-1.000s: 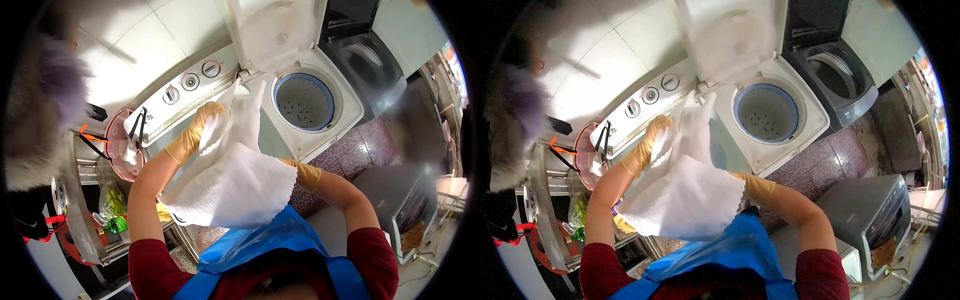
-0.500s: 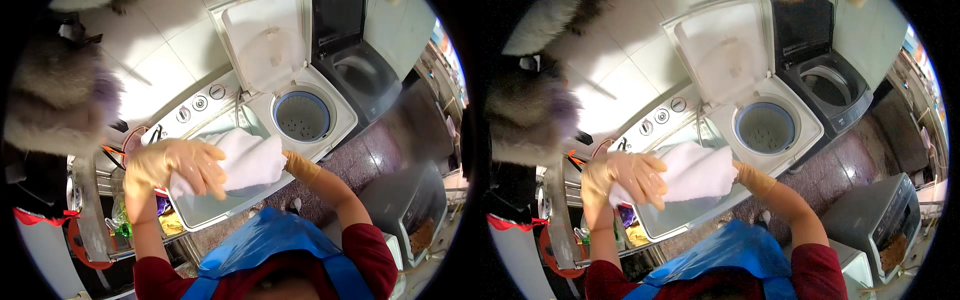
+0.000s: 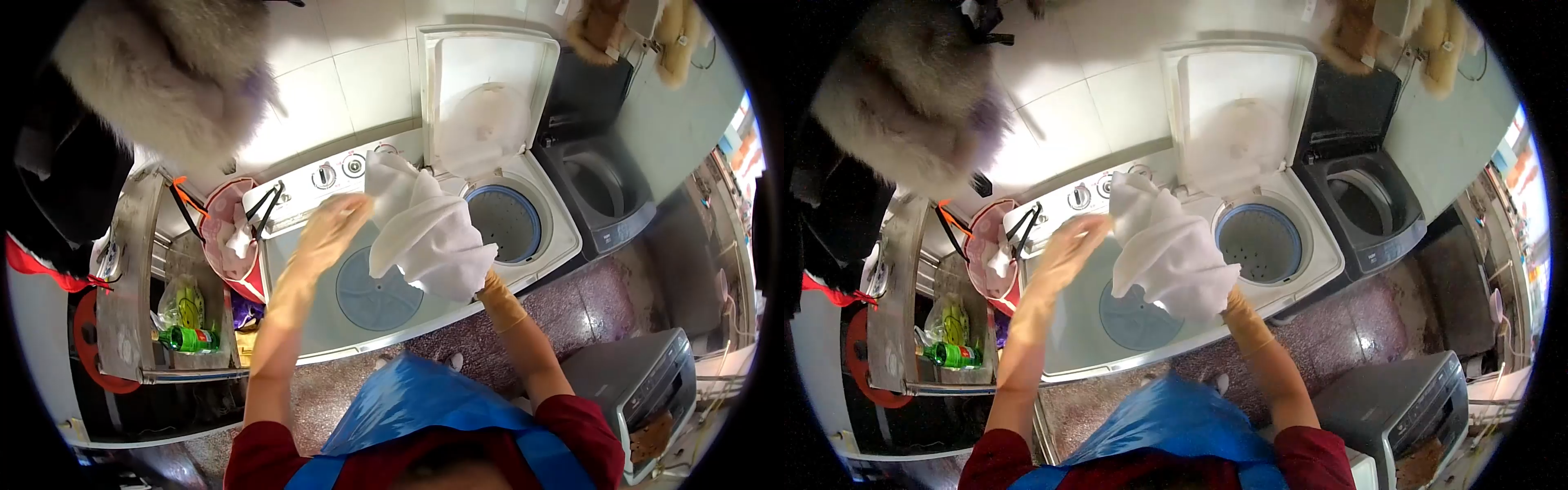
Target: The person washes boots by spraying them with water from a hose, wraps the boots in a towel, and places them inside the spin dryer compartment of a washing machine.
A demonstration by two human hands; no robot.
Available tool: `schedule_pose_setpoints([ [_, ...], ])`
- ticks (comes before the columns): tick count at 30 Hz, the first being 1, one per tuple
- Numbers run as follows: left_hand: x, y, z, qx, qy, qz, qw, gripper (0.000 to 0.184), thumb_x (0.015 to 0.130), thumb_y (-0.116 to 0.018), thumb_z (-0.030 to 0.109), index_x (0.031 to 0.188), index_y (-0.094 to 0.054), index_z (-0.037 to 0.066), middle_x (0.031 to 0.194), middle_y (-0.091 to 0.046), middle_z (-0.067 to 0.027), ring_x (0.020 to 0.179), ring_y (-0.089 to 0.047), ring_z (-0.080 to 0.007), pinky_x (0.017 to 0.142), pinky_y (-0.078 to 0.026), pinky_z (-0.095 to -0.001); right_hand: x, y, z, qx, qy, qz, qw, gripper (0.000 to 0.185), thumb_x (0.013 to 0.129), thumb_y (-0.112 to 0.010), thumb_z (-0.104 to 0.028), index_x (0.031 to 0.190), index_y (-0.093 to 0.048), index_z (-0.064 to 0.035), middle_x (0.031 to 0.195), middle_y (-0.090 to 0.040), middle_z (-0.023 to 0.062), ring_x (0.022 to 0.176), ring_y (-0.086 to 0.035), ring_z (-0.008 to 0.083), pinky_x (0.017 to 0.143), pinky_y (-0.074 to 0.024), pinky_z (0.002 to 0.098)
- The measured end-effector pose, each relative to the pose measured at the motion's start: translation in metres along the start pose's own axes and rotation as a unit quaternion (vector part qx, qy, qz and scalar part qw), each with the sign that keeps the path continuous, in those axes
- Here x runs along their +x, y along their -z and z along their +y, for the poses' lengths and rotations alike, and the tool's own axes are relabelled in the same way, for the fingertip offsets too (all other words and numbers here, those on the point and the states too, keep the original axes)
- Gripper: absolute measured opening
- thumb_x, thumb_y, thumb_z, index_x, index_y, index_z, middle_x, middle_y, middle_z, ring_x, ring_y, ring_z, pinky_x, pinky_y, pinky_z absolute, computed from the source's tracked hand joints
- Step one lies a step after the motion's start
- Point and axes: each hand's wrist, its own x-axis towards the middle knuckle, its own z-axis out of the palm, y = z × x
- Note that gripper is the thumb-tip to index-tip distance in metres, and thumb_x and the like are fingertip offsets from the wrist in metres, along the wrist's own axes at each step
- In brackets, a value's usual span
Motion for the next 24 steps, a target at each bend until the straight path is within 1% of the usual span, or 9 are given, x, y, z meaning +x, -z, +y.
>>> schedule_pose_setpoints([
  [4,0.067,-0.061,0.008,-0.064,0.003,0.004,0.998,0.034,0.092,-0.067,0.033,0.105,-0.071,0.002,0.110,-0.070,-0.0122,0.101,-0.065,-0.0187,0.086,-0.051,-0.0316,0.002,0.004,0.019,0.092,0.004,0.025,0.995,0.039,0.097,-0.052,-0.014,0.135,-0.051,-0.0026,0.132,-0.058,0.0128,0.118,-0.059,0.0238,0.101,-0.0479,0.0349],
  [6,0.073,-0.071,0.024,-0.101,0.061,-0.088,0.989,0.037,0.091,-0.069,0.033,0.108,-0.070,0.001,0.101,-0.070,-0.0103,0.087,-0.063,-0.0165,0.076,-0.050,-0.0290,-0.002,0.006,0.024,0.115,0.004,0.031,0.993,0.039,0.097,-0.052,-0.014,0.134,-0.051,-0.0026,0.131,-0.059,0.0129,0.118,-0.059,0.0238,0.100,-0.0481,0.0349],
  [7,0.063,-0.071,0.030,-0.120,0.002,-0.009,0.993,0.034,0.093,-0.066,0.033,0.103,-0.068,0.001,0.092,-0.067,-0.0044,0.081,-0.058,-0.0121,0.069,-0.046,-0.0264,-0.004,0.005,0.024,0.124,0.003,0.032,0.992,0.039,0.097,-0.052,-0.013,0.134,-0.052,-0.0026,0.131,-0.059,0.0129,0.117,-0.059,0.0238,0.100,-0.0482,0.0350],
  [10,0.071,-0.054,0.028,-0.125,0.053,-0.085,0.987,0.042,0.093,-0.062,0.042,0.108,-0.065,0.002,0.099,-0.068,-0.0136,0.090,-0.064,-0.0223,0.081,-0.050,-0.0350,-0.011,0.004,0.024,0.142,-0.004,0.030,0.989,0.038,0.097,-0.052,-0.013,0.134,-0.052,-0.0025,0.130,-0.059,0.0130,0.117,-0.060,0.0239,0.100,-0.0485,0.0351],
  [14,0.082,-0.042,0.021,-0.147,0.078,-0.119,0.979,0.037,0.099,-0.056,0.040,0.095,-0.056,0.003,0.079,-0.054,-0.0013,0.072,-0.050,-0.0102,0.062,-0.045,-0.0266,-0.019,0.005,0.025,0.163,-0.011,0.030,0.986,0.038,0.096,-0.052,-0.013,0.133,-0.053,-0.0025,0.130,-0.060,0.0132,0.116,-0.060,0.0241,0.100,-0.0490,0.0353],
  [16,0.088,-0.035,0.022,-0.216,0.123,-0.132,0.960,0.039,0.099,-0.056,0.044,0.099,-0.053,0.005,0.078,-0.053,-0.0015,0.072,-0.050,-0.0100,0.060,-0.044,-0.0266,-0.024,0.007,0.026,0.178,-0.018,0.033,0.983,0.037,0.096,-0.052,-0.012,0.132,-0.054,-0.0024,0.129,-0.060,0.0133,0.116,-0.061,0.0241,0.099,-0.0492,0.0354],
  [18,0.091,-0.020,0.019,-0.217,0.069,-0.115,0.967,0.038,0.097,-0.062,0.040,0.104,-0.050,0.005,0.082,-0.056,-0.0037,0.073,-0.052,-0.0100,0.060,-0.046,-0.0268,-0.029,0.008,0.027,0.192,-0.026,0.036,0.980,0.037,0.096,-0.052,-0.012,0.132,-0.055,-0.0024,0.129,-0.061,0.0133,0.116,-0.061,0.0242,0.099,-0.0494,0.0355],
  [19,0.097,-0.017,0.002,-0.342,0.041,-0.159,0.925,0.046,0.089,-0.073,0.034,0.114,-0.047,0.005,0.090,-0.060,-0.0066,0.077,-0.056,-0.0114,0.063,-0.049,-0.0256,-0.031,0.008,0.027,0.201,-0.029,0.036,0.978,0.037,0.096,-0.052,-0.012,0.132,-0.055,-0.0024,0.129,-0.061,0.0134,0.115,-0.061,0.0242,0.099,-0.0496,0.0355],
  [24,0.088,0.037,0.011,-0.219,0.052,-0.326,0.918,0.077,0.076,-0.084,0.024,0.140,-0.044,0.008,0.109,-0.063,-0.0104,0.096,-0.059,-0.0166,0.080,-0.052,-0.0269,-0.034,0.008,0.028,0.203,-0.033,0.037,0.978,0.036,0.096,-0.052,-0.011,0.131,-0.056,-0.0023,0.128,-0.062,0.0136,0.115,-0.062,0.0244,0.098,-0.0501,0.0357],
])
